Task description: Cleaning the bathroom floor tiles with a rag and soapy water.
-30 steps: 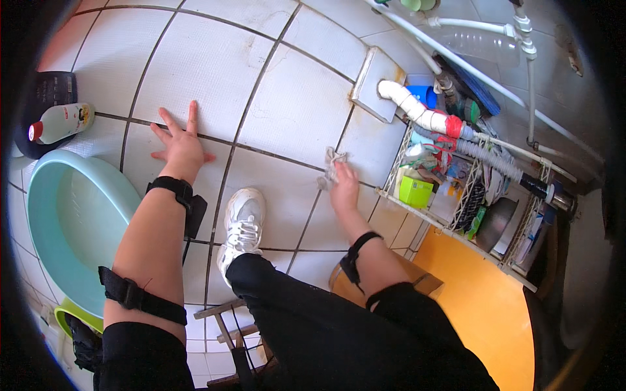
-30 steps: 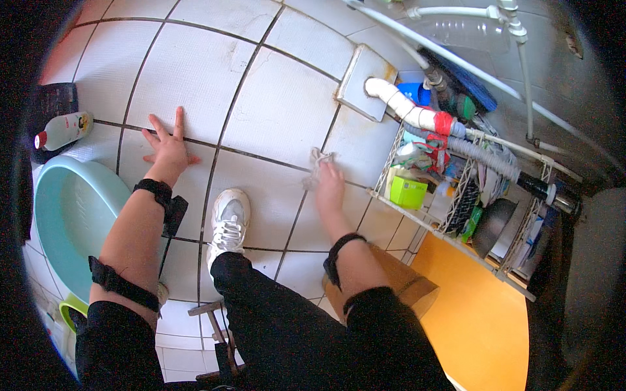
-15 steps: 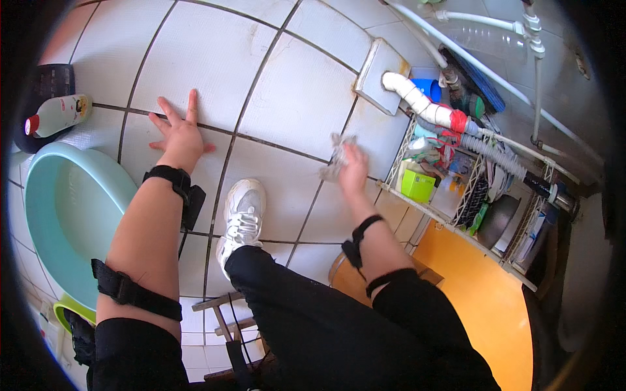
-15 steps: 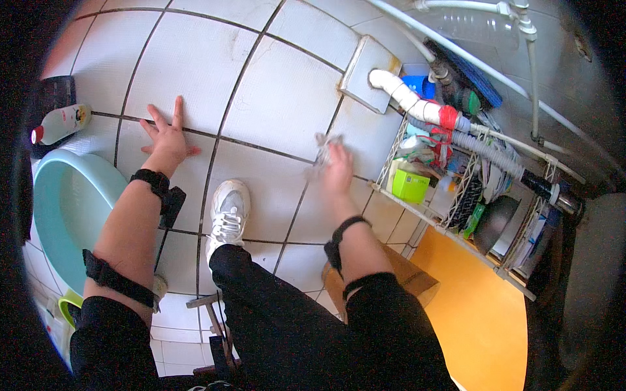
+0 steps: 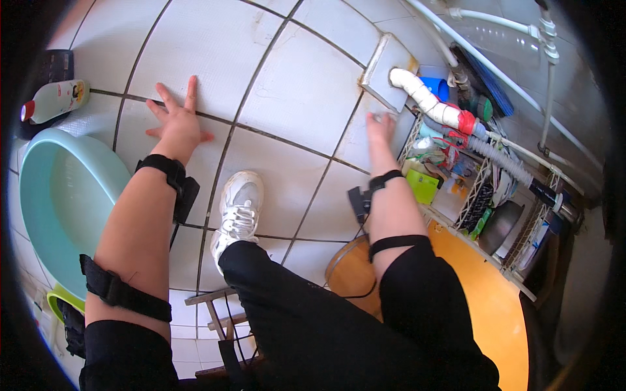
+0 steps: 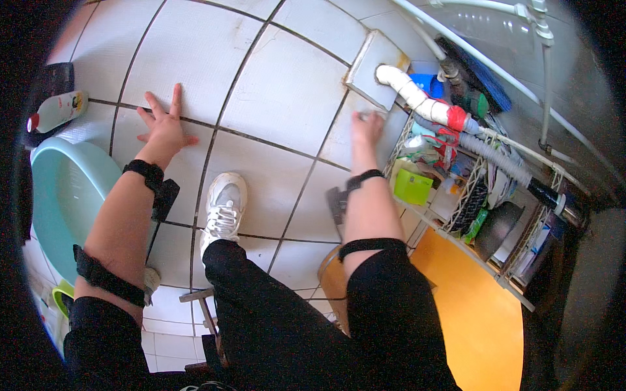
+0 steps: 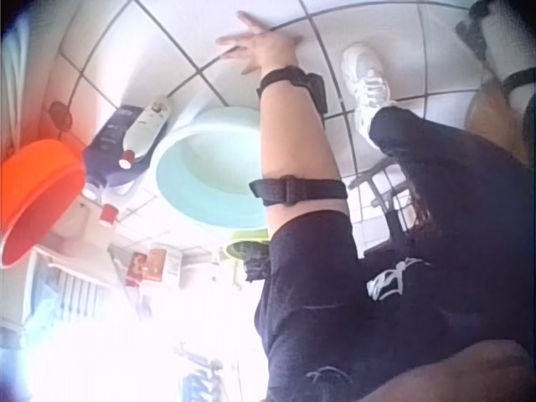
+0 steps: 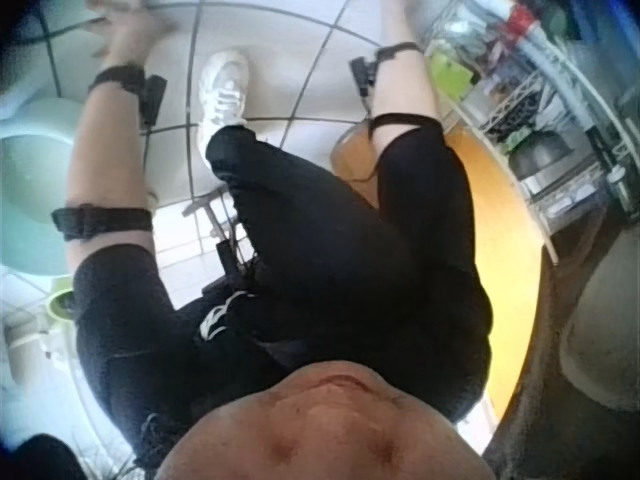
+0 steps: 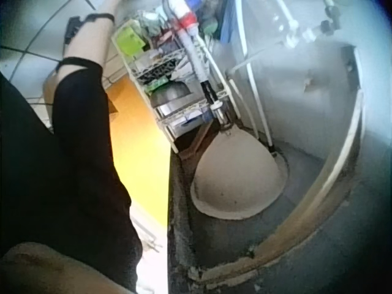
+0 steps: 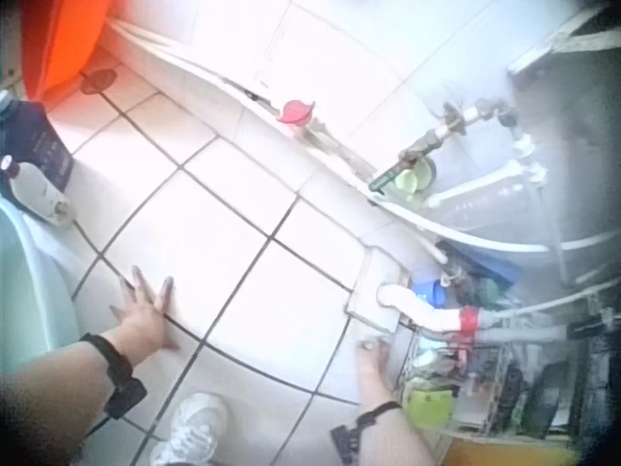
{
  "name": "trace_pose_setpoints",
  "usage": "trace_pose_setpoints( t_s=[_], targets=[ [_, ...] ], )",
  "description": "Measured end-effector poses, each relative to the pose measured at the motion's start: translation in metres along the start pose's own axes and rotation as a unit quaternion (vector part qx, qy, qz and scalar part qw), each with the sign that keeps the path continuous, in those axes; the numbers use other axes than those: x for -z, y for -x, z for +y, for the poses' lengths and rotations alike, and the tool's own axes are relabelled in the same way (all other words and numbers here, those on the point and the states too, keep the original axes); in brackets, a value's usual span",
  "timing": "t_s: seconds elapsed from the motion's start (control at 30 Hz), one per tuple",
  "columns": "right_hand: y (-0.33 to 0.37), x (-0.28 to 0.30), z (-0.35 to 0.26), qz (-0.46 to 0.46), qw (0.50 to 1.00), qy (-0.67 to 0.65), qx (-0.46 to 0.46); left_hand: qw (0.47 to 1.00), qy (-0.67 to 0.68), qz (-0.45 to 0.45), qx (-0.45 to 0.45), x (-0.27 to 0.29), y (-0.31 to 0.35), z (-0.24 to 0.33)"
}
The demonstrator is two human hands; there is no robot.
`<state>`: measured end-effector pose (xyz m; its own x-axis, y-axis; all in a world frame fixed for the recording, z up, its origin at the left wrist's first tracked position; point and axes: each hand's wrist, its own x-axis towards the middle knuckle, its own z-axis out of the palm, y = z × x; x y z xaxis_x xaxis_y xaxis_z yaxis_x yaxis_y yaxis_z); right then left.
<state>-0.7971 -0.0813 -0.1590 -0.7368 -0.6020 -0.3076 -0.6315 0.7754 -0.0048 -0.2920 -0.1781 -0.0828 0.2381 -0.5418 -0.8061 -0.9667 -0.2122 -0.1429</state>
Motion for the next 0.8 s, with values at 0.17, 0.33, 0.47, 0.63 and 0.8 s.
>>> trace_pose_setpoints(
  t_s=[0.17, 0.33, 0.47, 0.63, 0.8],
  targets=[
    [0.108, 0.012, -0.096, 0.065, 0.980, -0.042, 0.183, 1.000, -0.010, 0.003, -0.002, 0.006, -0.002, 0.006],
    [0.184, 0.002, -0.075, 0.084, 0.921, -0.105, 0.366, 1.000, 0.009, 0.023, -0.019, -0.001, -0.005, 0.002],
    [0.259, -0.013, -0.020, 0.018, 0.919, -0.124, 0.375, 0.999, -0.004, 0.038, -0.026, -0.001, -0.002, 0.002],
    [0.204, 0.002, -0.015, 0.007, 0.934, -0.108, 0.341, 1.000, -0.010, 0.026, -0.013, -0.002, -0.006, -0.001],
    [0.143, 0.000, -0.028, 0.089, 0.960, -0.097, 0.246, 1.000, 0.003, 0.021, -0.016, 0.006, 0.000, 0.007]
  ],
)
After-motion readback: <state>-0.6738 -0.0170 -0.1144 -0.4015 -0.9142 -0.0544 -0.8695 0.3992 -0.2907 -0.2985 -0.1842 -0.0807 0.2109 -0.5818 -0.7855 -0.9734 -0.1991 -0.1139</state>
